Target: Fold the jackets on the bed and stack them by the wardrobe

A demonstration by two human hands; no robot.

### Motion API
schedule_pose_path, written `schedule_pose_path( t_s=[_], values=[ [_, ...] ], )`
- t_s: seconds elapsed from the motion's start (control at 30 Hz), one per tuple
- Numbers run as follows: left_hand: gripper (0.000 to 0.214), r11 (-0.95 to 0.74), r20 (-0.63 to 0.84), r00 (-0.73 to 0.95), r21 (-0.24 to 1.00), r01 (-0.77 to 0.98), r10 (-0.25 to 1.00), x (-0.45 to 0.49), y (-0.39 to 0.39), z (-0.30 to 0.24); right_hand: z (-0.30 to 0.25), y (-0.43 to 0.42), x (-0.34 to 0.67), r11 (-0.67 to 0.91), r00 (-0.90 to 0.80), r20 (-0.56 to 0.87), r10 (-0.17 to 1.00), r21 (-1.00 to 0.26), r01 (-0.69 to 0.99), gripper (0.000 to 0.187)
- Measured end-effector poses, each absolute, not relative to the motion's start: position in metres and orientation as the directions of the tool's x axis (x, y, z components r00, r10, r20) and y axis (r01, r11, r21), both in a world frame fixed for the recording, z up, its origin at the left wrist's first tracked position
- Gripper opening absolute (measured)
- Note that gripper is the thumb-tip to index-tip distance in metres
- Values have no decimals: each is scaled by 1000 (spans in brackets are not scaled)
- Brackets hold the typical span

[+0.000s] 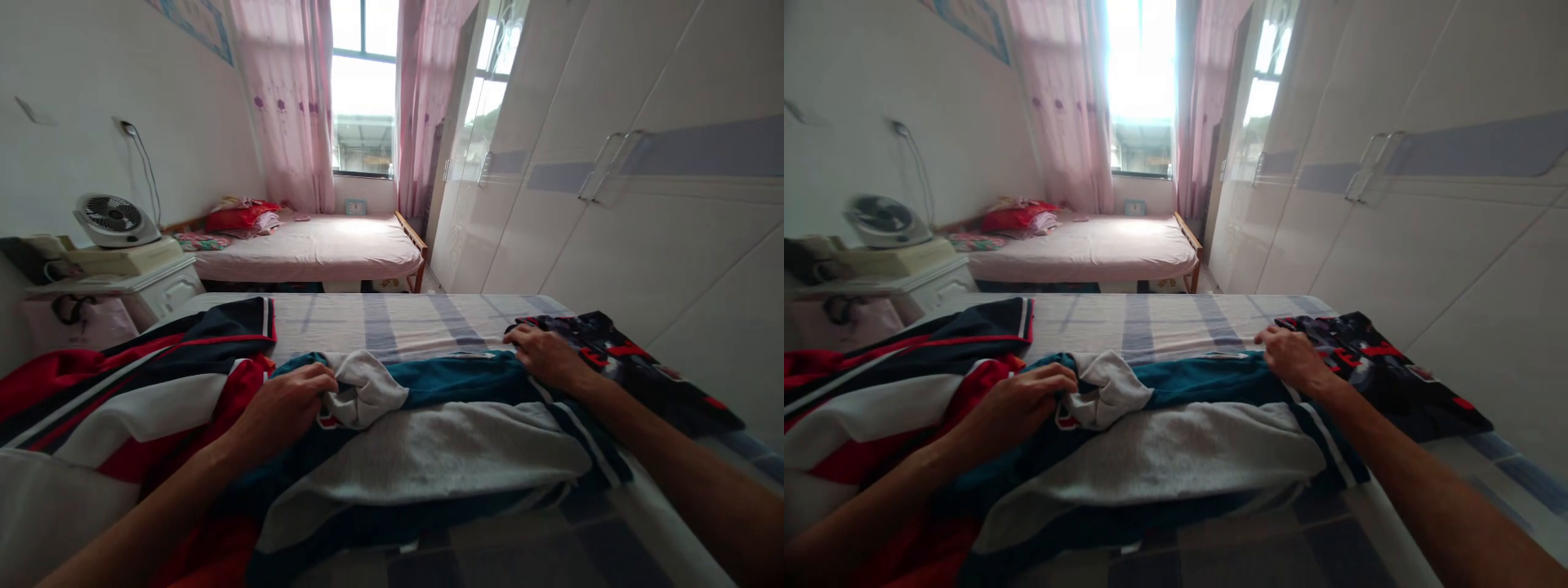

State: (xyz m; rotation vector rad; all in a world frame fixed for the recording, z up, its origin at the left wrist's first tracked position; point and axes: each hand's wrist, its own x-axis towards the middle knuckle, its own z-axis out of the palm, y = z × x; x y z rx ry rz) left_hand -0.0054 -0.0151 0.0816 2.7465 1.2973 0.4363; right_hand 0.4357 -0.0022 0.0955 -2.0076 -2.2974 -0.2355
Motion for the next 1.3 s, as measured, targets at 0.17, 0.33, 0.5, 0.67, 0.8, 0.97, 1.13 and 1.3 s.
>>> schedule_pose_path(
  t_s=[0.17,0.33,0.5,0.67,0.8,0.97,1.13,1.3],
  values=[
    [37,-353,458,270,104,930,847,-15,0,84,122,32,327,363,-341,125,932,-299,882,30],
    [58,-254,339,191,151,955,921,-28,9,62,118,73,222,417,-485,-85,870,-396,818,39],
    [43,-315,377,227,191,930,898,-32,5,55,104,98,164,421,-524,-278,805,-354,835,29],
    [55,-426,379,317,252,869,869,-35,7,52,102,96,158,416,-477,-153,865,-312,854,16],
    [61,-436,361,317,320,842,877,-36,10,50,117,83,171,384,-405,8,914,-335,860,30],
    [66,-373,375,203,468,801,905,-35,12,52,125,68,176,376,-375,131,918,-590,714,28],
    [41,-332,311,176,572,750,934,-36,11,61,139,59,186,377,-131,364,922,-767,519,30],
    [37,-245,414,-1,541,805,910,-37,9,60,153,16,226,441,185,571,800,-769,464,28]
  ],
)
